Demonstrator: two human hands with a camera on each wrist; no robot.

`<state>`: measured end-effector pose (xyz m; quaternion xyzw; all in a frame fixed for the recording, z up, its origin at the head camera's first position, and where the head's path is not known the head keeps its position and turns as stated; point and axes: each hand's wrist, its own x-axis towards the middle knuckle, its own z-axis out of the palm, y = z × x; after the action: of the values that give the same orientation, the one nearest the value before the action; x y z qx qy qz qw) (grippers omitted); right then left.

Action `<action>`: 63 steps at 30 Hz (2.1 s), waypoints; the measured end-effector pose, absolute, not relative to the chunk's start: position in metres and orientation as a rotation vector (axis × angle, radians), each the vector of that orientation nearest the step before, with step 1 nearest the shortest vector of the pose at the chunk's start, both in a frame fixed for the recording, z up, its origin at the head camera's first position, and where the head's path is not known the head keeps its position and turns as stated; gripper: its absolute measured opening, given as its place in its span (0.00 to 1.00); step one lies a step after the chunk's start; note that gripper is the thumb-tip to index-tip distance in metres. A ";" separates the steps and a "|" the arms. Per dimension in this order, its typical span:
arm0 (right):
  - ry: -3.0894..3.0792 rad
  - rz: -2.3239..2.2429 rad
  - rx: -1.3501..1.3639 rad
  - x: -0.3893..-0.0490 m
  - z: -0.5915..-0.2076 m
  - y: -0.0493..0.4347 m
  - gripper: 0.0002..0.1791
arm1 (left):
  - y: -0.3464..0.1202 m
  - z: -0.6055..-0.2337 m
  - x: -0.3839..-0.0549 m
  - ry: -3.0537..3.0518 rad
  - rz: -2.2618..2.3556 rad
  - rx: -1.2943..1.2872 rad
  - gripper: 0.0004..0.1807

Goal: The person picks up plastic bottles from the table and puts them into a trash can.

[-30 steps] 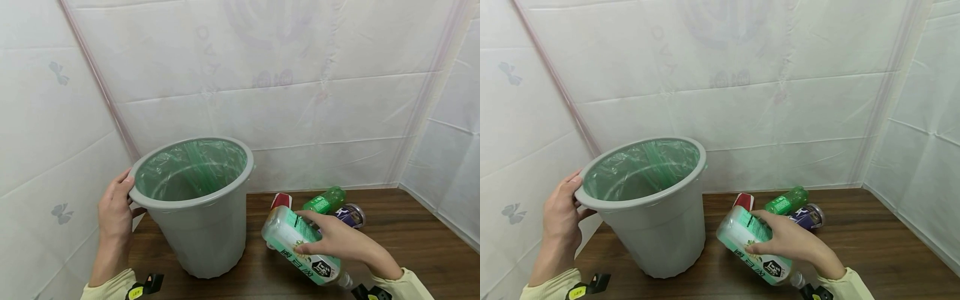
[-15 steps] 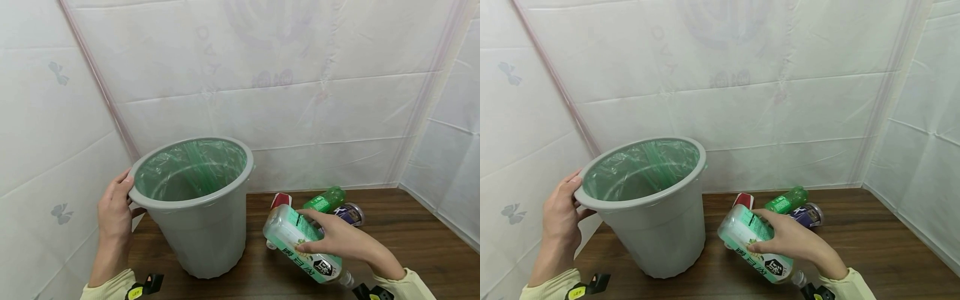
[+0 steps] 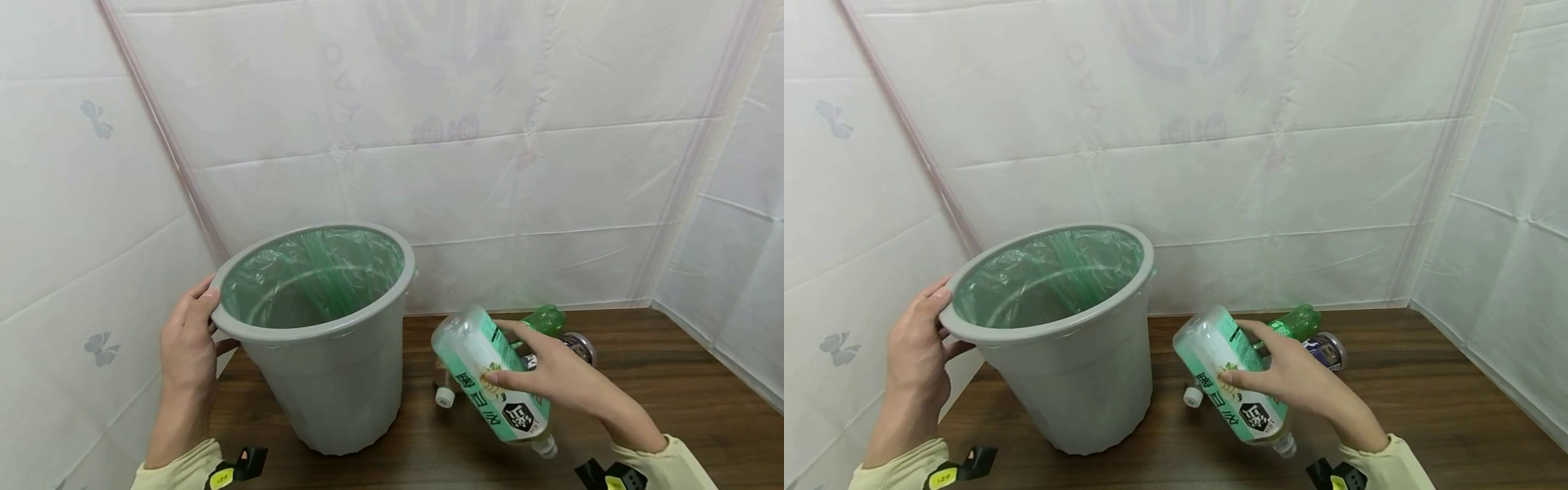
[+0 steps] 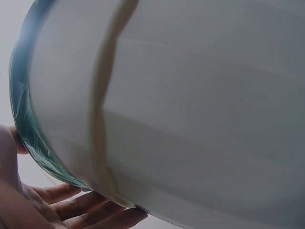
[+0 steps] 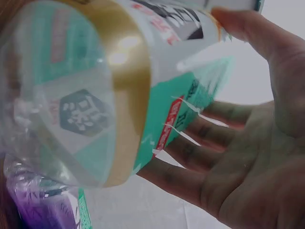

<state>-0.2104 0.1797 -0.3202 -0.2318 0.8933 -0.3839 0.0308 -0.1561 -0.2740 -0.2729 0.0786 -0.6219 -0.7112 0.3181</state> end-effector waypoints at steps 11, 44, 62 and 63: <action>2.564 -1.565 -0.606 -0.215 -0.313 0.175 0.46 | -0.274 -0.273 -0.156 -1.635 -1.870 0.220 0.22; 1.842 -2.256 -0.692 -0.227 -0.293 0.158 0.20 | -0.273 -0.271 -0.155 -1.670 -1.839 0.215 0.22; 1.670 -2.269 -0.732 -0.223 -0.267 0.140 0.28 | -0.273 -0.272 -0.155 -1.668 -1.835 0.202 0.23; 1.665 -2.272 -0.721 -0.223 -0.265 0.139 0.29 | -0.273 -0.272 -0.155 -1.666 -1.836 0.201 0.23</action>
<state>-0.2234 0.1390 -0.2653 -0.2462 0.5686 -0.7762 0.1167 -0.1546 -0.2731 -0.2718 0.0765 -0.6341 -0.6992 0.3213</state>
